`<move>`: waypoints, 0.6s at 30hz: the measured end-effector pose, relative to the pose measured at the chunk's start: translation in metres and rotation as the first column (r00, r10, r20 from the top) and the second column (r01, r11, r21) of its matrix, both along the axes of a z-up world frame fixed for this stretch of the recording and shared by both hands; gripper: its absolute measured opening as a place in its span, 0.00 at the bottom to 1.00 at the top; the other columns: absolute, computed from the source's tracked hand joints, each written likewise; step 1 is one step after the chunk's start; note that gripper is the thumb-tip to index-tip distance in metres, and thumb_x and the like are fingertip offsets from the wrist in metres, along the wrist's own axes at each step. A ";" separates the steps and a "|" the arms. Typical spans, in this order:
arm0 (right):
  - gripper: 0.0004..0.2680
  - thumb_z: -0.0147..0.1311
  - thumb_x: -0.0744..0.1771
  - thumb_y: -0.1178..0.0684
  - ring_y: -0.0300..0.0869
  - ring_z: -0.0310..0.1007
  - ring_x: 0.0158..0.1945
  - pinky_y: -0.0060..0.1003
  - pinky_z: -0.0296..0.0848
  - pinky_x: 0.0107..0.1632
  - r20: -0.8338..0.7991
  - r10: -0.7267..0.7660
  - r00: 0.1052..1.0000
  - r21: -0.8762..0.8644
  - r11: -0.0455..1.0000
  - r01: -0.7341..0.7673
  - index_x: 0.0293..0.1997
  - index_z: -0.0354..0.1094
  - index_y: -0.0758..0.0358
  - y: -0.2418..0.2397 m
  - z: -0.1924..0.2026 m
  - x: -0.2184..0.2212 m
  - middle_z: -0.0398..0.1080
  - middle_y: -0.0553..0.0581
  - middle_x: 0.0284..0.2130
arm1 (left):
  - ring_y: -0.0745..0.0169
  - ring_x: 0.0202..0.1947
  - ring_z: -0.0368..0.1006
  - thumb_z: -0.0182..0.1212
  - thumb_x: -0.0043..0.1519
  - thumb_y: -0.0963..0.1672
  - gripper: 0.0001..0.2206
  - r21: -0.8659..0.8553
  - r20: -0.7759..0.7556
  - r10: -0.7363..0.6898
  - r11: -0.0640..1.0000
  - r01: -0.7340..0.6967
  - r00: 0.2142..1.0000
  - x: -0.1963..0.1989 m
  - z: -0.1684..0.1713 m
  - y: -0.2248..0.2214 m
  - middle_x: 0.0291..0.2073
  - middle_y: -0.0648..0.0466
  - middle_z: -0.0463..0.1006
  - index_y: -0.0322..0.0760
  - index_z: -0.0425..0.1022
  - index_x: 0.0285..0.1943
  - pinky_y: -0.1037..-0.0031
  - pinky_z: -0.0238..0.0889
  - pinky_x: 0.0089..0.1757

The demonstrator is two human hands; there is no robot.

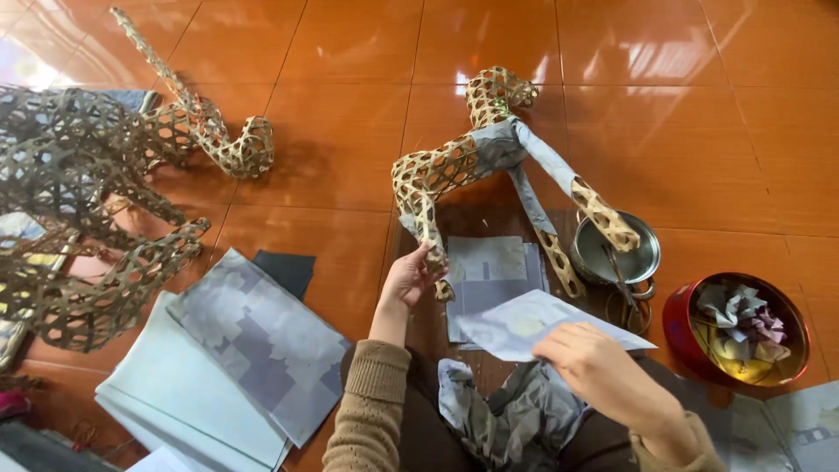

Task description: Wrapping a bamboo giraffe structure with paper strips and adhesive

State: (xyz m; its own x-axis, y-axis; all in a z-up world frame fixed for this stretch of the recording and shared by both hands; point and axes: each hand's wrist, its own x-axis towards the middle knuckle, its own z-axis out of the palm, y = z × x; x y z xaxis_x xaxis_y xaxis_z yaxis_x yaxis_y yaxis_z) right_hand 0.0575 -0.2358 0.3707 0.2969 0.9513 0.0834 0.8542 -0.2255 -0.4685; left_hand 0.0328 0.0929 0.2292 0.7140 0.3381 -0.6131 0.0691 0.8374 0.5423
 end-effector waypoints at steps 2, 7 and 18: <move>0.06 0.56 0.62 0.59 0.40 0.73 0.37 0.35 0.69 0.42 -0.108 -0.026 0.994 -0.007 1.000 0.025 0.39 0.73 0.56 -0.002 0.017 -0.001 0.76 0.48 0.32 | 0.47 0.39 0.75 0.63 0.59 0.43 0.14 0.000 0.052 -0.015 1.000 0.015 0.999 -0.009 0.001 -0.013 0.38 0.38 0.76 0.22 0.70 0.44 0.60 0.77 0.39; 0.08 0.57 0.61 0.60 0.35 0.79 0.38 0.26 0.79 0.44 -0.356 0.011 0.935 -0.039 0.999 -0.026 0.41 0.75 0.57 0.010 0.039 0.013 0.79 0.49 0.34 | 0.53 0.41 0.74 0.53 0.65 0.44 0.15 0.023 -0.021 -0.124 0.992 0.124 0.992 -0.054 0.038 -0.065 0.43 0.40 0.75 0.22 0.68 0.54 0.68 0.75 0.41; 0.08 0.49 0.67 0.49 0.56 0.72 0.32 0.52 0.67 0.37 -0.494 -0.042 0.869 -0.031 0.999 0.030 0.33 0.68 0.61 0.181 -0.125 0.083 0.73 0.66 0.27 | 0.44 0.48 0.75 0.66 0.58 0.39 0.19 0.474 -0.152 -0.521 0.708 0.524 0.840 -0.142 -0.087 -0.044 0.51 0.41 0.76 0.34 0.72 0.60 0.57 0.72 0.46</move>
State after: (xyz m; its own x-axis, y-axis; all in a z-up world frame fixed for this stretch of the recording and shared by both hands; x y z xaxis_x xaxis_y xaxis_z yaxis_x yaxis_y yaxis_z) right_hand 0.1403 -0.0544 0.2455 0.3276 0.9391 -0.1040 0.5035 -0.2666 -0.8218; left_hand -0.1088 0.0494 0.1425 0.8623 0.1605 -0.4803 0.4218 0.2974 0.8565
